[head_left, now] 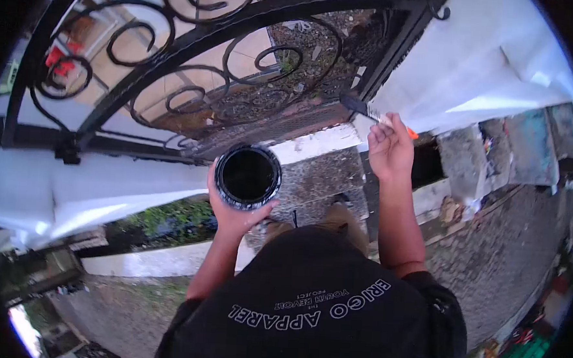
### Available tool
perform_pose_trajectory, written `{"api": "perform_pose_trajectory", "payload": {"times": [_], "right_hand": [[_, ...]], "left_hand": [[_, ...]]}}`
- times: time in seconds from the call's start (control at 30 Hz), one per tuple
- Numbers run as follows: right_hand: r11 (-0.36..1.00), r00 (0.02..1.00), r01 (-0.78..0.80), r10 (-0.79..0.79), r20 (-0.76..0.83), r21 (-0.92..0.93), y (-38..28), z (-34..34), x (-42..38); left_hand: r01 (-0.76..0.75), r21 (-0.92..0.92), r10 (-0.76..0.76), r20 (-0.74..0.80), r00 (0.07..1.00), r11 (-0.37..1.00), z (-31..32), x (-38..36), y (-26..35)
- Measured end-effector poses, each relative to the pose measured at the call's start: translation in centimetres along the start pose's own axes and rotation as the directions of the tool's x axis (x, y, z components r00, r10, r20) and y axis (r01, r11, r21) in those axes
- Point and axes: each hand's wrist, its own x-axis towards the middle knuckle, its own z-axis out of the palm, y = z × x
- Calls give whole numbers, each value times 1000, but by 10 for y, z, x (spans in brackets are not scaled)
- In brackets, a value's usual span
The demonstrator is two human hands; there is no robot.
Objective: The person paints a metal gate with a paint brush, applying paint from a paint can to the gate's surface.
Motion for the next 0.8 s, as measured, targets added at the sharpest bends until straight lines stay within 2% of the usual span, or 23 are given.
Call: {"api": "perform_pose_trajectory", "payload": {"times": [0.03, 0.1, 0.13, 0.2, 0.23, 0.27, 0.3, 0.33, 0.37, 0.43, 0.5, 0.63, 0.7, 0.77, 0.8], "right_hand": [[999, 999, 38, -38, -1, 6, 3, 3, 6], [997, 997, 75, -75, -10, 31, 11, 13, 15], [981, 981, 192, -192, 15, -35, 17, 26, 19], [907, 918, 396, -394, 44, -143, 33, 61, 19], [912, 920, 392, -390, 36, -124, 44, 71, 23], [680, 776, 621, -602, 185, -390, 54, 79, 30], [322, 591, 758, -707, 388, -567, 63, 88, 34], [82, 396, 835, -775, 492, -543, 67, 105, 34], [87, 397, 836, -779, 486, -542, 79, 113, 42], [-141, 90, 930, -805, 586, -338, 104, 128, 59], [-236, 54, 920, -717, 695, -314, 137, 138, 60], [-193, 72, 951, -619, 782, -240, 178, 135, 50], [-276, -47, 929, -750, 659, -248, 175, 126, 68], [-304, -25, 871, -812, 584, -385, 159, 134, 59], [-302, -21, 870, -813, 581, -390, 169, 134, 57]], "left_hand": [[9, -67, -10, -9, 1000, 998, -3, -3, 1], [68, -37, -68, -17, 998, 997, -20, -8, 4], [64, -14, -64, -2, 998, 998, -27, -12, 3], [83, 10, -82, -71, 994, 997, -44, -20, -2], [77, 30, -75, -64, 995, 997, -52, -22, -2], [106, 67, -101, -77, 992, 992, -61, -24, -2], [139, 101, -130, -93, 987, 985, -69, -27, -3], [158, 132, -146, -94, 985, 979, -79, -31, -5], [154, 140, -142, -91, 986, 978, -87, -33, -5], [156, 119, -144, -108, 984, 981, -102, -37, -5], [175, 98, -163, -120, 979, 980, -113, -40, -6], [183, 218, -154, -146, 977, 959, -139, -46, -19], [158, 257, -126, -135, 983, 953, -149, -45, -23], [202, 206, -175, -143, 974, 957, -153, -45, -22], [223, 184, -198, -145, 969, 957, -154, -45, -24]]}}
